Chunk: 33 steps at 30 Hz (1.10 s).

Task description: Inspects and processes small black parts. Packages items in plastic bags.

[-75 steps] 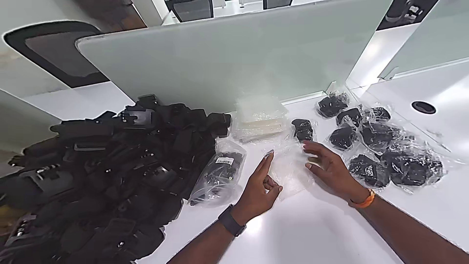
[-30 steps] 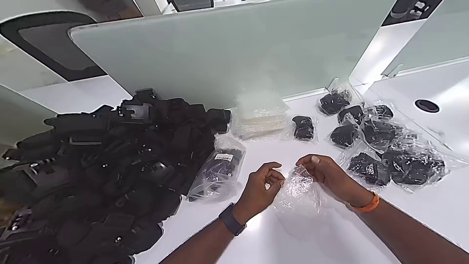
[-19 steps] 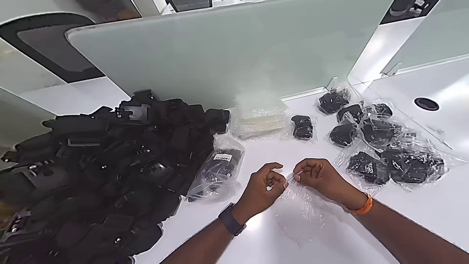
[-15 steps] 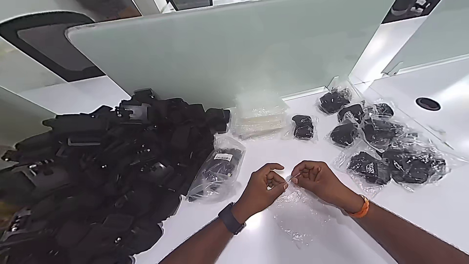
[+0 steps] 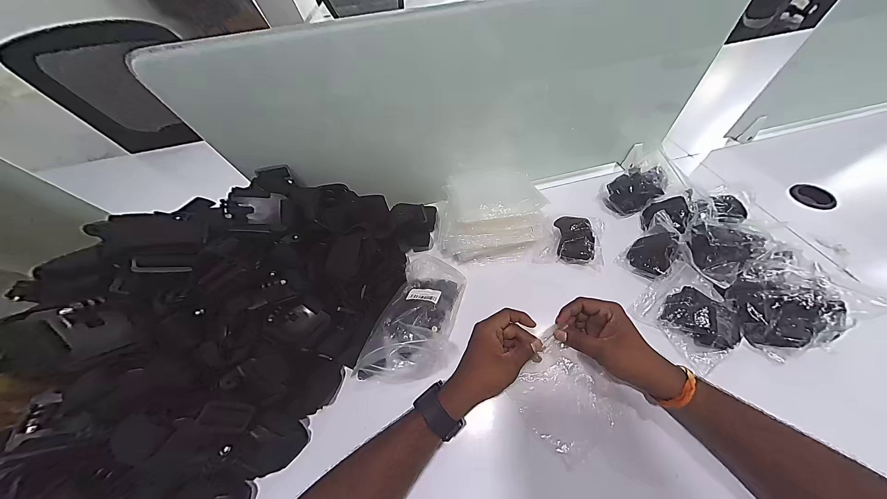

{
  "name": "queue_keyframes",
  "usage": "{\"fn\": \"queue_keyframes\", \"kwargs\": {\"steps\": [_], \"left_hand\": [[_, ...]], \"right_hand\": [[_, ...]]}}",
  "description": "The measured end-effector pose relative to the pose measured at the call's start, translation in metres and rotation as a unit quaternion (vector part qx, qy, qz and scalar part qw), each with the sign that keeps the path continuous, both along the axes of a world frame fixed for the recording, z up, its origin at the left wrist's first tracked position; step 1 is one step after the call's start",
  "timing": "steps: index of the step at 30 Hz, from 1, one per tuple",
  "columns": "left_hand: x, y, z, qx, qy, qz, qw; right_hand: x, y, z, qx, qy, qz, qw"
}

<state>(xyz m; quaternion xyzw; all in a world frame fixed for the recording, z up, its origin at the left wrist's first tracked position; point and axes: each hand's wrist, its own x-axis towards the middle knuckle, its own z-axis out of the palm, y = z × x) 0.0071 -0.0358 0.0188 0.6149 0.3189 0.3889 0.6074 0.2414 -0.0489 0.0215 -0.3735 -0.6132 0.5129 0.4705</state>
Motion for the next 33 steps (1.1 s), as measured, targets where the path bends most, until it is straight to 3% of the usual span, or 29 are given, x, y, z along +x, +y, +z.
{"fn": "queue_keyframes", "kwargs": {"steps": [16,21,24,29,33], "left_hand": [[0.001,-0.001,-0.003,0.014,0.008,0.005,1.0],[0.001,0.0,-0.005,0.054,0.004,0.054,0.997],[0.003,0.002,-0.007,0.08,-0.004,0.082,0.993],[0.004,0.004,-0.01,0.086,0.0,0.119,0.989],[0.005,0.005,-0.01,0.098,0.022,0.111,0.989]], "right_hand": [[-0.003,-0.002,0.001,-0.016,-0.015,0.029,0.999],[0.017,0.003,0.015,-0.045,-0.113,0.071,0.99],[0.033,0.003,0.033,0.008,-0.202,0.031,0.979],[0.053,0.016,0.104,0.236,-0.323,-0.222,0.889],[0.037,0.062,0.156,0.404,-0.361,-0.29,0.789]]}}
